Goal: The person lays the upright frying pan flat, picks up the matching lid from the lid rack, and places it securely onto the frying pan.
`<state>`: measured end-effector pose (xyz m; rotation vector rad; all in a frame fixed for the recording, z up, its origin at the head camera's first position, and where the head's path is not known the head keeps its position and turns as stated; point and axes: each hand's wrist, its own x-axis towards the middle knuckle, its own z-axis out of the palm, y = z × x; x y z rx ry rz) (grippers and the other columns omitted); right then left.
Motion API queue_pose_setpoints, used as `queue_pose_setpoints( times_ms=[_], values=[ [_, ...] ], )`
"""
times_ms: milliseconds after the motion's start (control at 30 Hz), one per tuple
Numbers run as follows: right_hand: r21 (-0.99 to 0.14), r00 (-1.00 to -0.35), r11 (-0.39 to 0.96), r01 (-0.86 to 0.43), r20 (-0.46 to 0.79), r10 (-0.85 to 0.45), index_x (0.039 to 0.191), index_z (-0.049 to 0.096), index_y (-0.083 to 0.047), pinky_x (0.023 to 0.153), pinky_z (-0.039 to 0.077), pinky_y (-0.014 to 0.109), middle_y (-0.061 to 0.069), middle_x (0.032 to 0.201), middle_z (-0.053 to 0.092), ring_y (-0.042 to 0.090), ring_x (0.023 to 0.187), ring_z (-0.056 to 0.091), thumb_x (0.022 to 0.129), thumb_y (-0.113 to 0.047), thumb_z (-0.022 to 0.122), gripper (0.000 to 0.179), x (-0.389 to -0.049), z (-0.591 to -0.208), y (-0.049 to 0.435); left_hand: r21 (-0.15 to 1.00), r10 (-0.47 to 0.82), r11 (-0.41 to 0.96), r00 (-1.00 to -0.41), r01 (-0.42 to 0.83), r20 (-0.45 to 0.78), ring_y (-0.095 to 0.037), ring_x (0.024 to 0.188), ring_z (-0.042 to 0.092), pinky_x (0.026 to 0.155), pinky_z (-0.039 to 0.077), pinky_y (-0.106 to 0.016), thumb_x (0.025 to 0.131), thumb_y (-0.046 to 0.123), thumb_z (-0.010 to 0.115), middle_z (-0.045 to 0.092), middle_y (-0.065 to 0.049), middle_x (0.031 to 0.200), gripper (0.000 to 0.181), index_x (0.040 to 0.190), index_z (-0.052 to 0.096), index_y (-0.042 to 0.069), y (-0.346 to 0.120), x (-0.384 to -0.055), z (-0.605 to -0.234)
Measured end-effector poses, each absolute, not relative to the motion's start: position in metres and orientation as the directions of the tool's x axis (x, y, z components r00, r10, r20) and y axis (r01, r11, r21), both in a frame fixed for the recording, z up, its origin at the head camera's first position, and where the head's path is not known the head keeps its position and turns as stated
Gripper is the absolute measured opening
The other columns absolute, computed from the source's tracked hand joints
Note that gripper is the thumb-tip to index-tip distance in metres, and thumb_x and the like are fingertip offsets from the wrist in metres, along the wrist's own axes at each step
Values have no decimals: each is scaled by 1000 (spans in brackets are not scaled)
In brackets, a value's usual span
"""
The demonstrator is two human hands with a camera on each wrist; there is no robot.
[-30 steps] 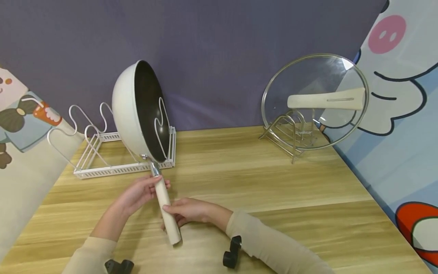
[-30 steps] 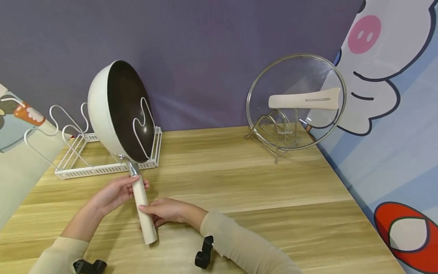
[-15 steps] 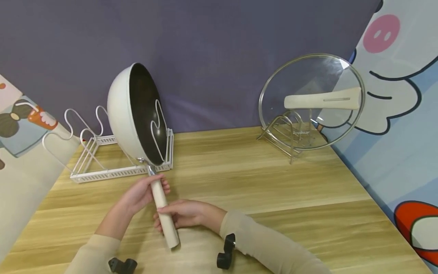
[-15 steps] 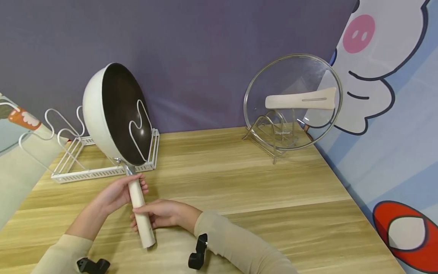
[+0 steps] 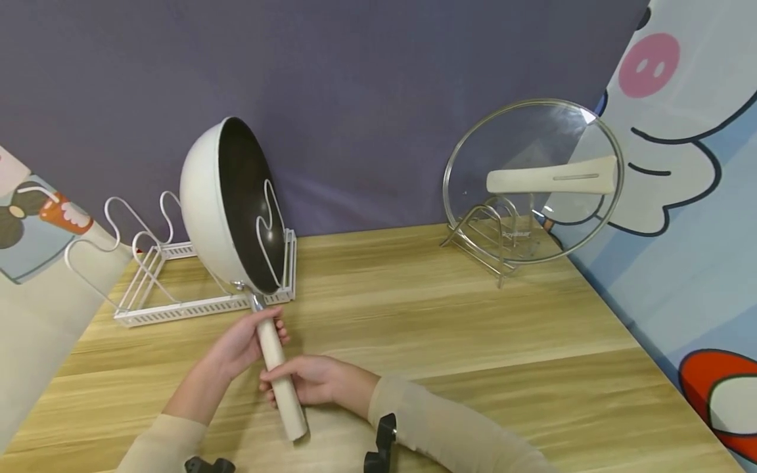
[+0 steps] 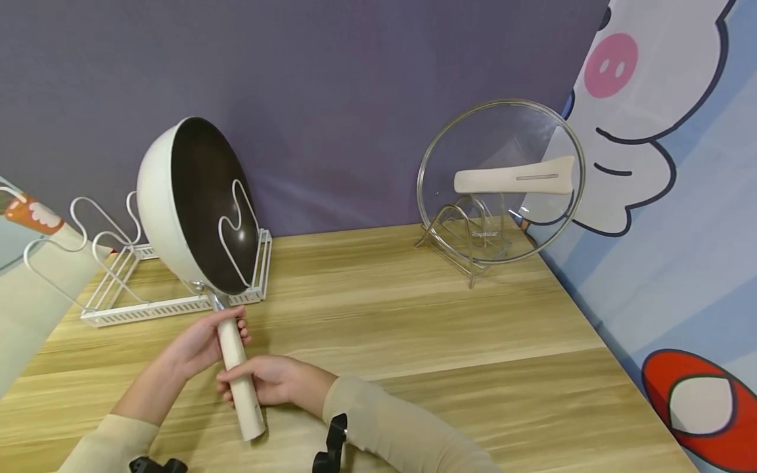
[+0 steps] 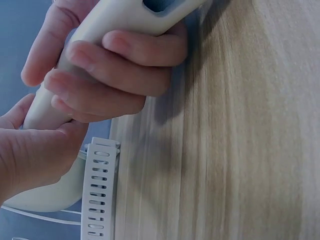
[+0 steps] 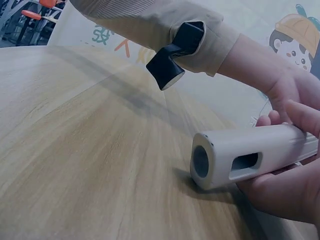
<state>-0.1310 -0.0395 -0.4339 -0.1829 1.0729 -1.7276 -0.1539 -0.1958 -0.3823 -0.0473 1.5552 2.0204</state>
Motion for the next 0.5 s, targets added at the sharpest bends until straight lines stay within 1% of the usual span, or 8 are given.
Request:
queue_pose_setpoints(
  times_ms=[233,500],
  values=[
    [-713,-455,-50,699,-391,-800,83,54,-15,70,46,21,-7,77,58,8,71,51,95,-3,41,22,-130,-432,-40,851,431,-177,-816,-495,-385,-5,72,58,79,54,-20,103,22,39,55,8,76,17,92,52,19,-192,-155,-384],
    [-739,-477,-52,672,-378,-793,81,53,-15,68,46,20,-6,75,57,8,68,51,95,-2,42,22,-129,-431,-44,833,439,-190,-804,-520,-401,-4,69,55,76,53,-19,103,21,39,54,8,73,15,92,49,17,-193,-155,-386]
  ],
)
